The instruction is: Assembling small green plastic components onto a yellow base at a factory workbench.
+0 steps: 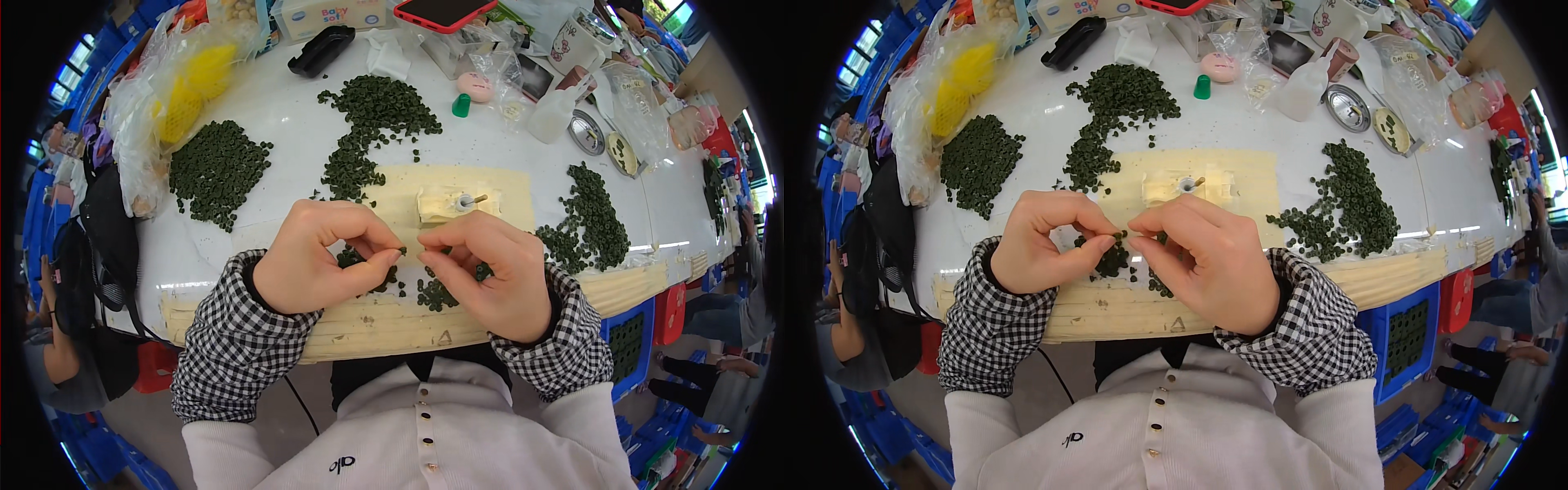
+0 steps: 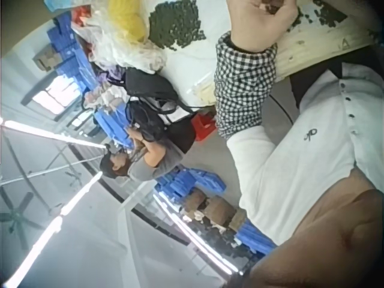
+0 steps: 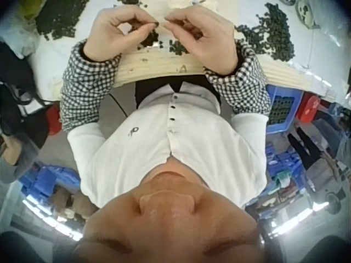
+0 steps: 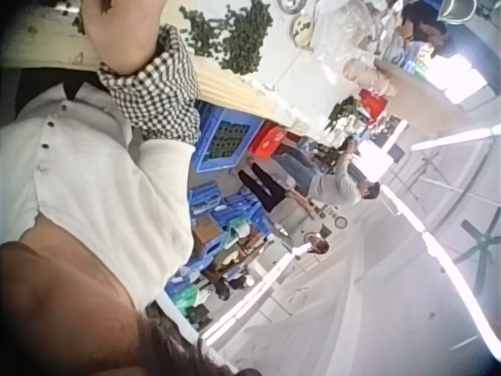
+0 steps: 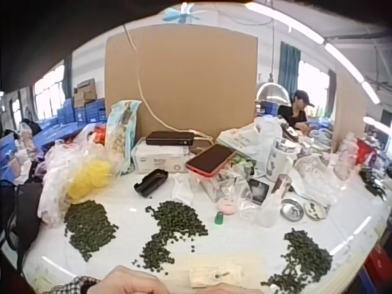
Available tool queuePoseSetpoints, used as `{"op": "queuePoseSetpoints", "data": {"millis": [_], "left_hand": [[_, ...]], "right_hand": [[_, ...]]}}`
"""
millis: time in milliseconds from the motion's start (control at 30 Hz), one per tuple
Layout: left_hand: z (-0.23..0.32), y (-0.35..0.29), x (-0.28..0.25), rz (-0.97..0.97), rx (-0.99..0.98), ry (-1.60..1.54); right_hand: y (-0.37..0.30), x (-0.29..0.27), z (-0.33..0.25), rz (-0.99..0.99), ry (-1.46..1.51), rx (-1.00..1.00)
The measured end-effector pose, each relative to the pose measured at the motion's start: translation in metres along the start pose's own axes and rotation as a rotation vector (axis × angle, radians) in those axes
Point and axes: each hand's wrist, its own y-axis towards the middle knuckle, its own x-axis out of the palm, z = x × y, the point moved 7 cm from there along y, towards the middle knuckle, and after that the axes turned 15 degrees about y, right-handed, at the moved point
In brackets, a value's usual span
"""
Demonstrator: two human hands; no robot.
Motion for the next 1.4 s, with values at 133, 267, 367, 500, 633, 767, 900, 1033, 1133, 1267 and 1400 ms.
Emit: {"op": "queuePoseSetpoints", "data": {"millis": [133,267,367,500,633,767,900,1033,1133,1267,1400], "left_hand": [[-0.006,0.001,-0.004,-0.081,0.096,0.28],[-0.004,-0.001,-0.004,-0.145,0.136,0.341],[-0.004,-0.001,-0.006,-0.152,0.133,0.335],[-0.008,0.002,-0.013,-0.036,0.047,0.286],[-0.016,0.002,-0.031,0.219,-0.039,0.295],[-0.025,0.003,-0.039,0.294,-0.065,0.454],[-0.027,0.006,-0.025,0.221,-0.004,0.51],[-0.024,0.008,-0.015,0.219,0.048,0.567],[-0.025,0.011,-0.011,0.219,0.089,0.629],[-0.025,0.012,-0.009,0.194,0.092,0.643],[-0.018,0.012,-0.009,0.225,0.125,0.654]], "right_hand": [[-0.009,0.007,0.006,-0.193,-0.246,-0.042],[-0.014,0.016,0.007,-0.319,-0.367,-0.024],[-0.017,0.016,0.006,-0.388,-0.36,0.0],[-0.021,0.023,0.004,-0.404,-0.418,-0.031],[-0.023,0.026,0.007,-0.355,-0.476,-0.073],[-0.026,0.024,0.004,-0.355,-0.527,-0.108],[-0.024,0.019,0.001,-0.273,-0.488,-0.159],[-0.027,0.017,0.005,-0.28,-0.431,-0.143],[-0.029,0.017,0.003,-0.277,-0.435,-0.224],[-0.027,0.015,0.0,-0.249,-0.409,-0.178],[-0.024,0.012,-0.003,-0.193,-0.41,-0.202]]}}
